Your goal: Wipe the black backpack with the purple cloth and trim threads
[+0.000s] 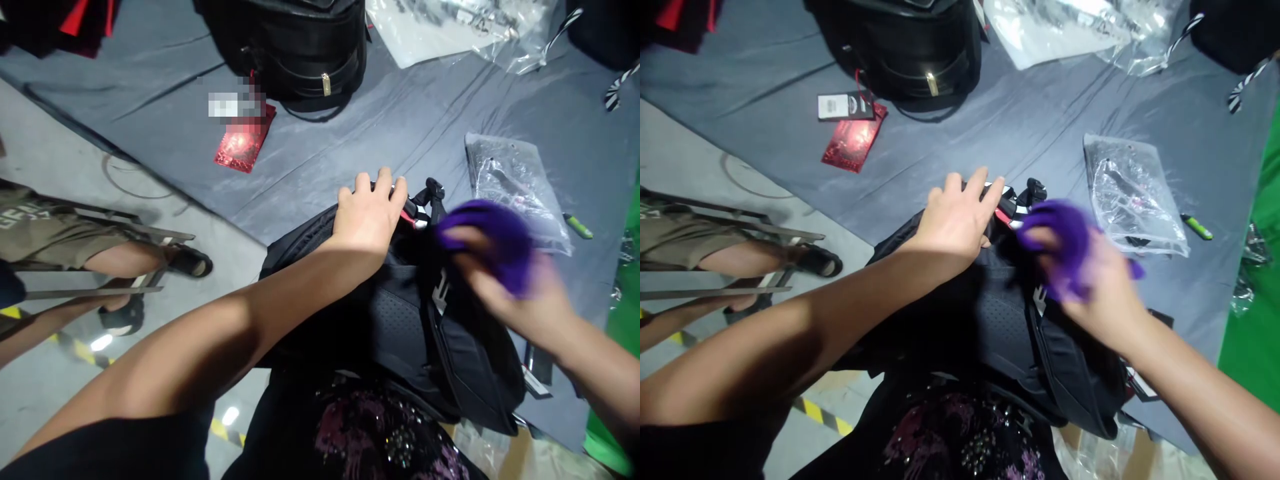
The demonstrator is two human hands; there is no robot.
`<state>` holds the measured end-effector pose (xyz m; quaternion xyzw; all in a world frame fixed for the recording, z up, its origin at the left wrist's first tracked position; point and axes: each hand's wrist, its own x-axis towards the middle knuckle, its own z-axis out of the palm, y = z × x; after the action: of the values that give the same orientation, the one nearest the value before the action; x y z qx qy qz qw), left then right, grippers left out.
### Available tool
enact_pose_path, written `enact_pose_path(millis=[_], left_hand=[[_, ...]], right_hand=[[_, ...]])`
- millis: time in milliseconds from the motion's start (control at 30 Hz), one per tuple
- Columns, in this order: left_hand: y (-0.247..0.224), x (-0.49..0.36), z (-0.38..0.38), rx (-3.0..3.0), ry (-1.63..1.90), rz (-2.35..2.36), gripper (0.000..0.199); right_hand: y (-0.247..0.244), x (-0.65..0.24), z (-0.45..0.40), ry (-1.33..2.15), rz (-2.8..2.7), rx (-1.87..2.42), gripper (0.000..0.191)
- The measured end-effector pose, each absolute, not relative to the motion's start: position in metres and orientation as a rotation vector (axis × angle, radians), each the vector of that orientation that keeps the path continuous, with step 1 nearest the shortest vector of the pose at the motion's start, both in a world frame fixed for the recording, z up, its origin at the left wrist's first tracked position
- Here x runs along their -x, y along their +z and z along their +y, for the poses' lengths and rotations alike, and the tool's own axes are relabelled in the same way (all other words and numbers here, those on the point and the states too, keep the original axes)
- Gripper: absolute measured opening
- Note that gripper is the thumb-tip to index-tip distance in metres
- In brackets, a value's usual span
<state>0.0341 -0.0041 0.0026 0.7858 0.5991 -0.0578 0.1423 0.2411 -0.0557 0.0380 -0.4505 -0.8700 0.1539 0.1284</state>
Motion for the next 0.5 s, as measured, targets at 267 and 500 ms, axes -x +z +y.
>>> enact_pose_path(millis=[267,500], left_hand=[[0.004,-0.035,-0.005,-2.323,-0.233,1.718,0.079],[0.003,-0.032,-0.005,-2.344,-0.198,1.687,0.081]], right_hand=[[0.011,-0.179,-0.026,-0.081,-3.486,1.036,0.02],[0.021,-0.181,-0.027,0.155,-3.481,1.201,0.019]])
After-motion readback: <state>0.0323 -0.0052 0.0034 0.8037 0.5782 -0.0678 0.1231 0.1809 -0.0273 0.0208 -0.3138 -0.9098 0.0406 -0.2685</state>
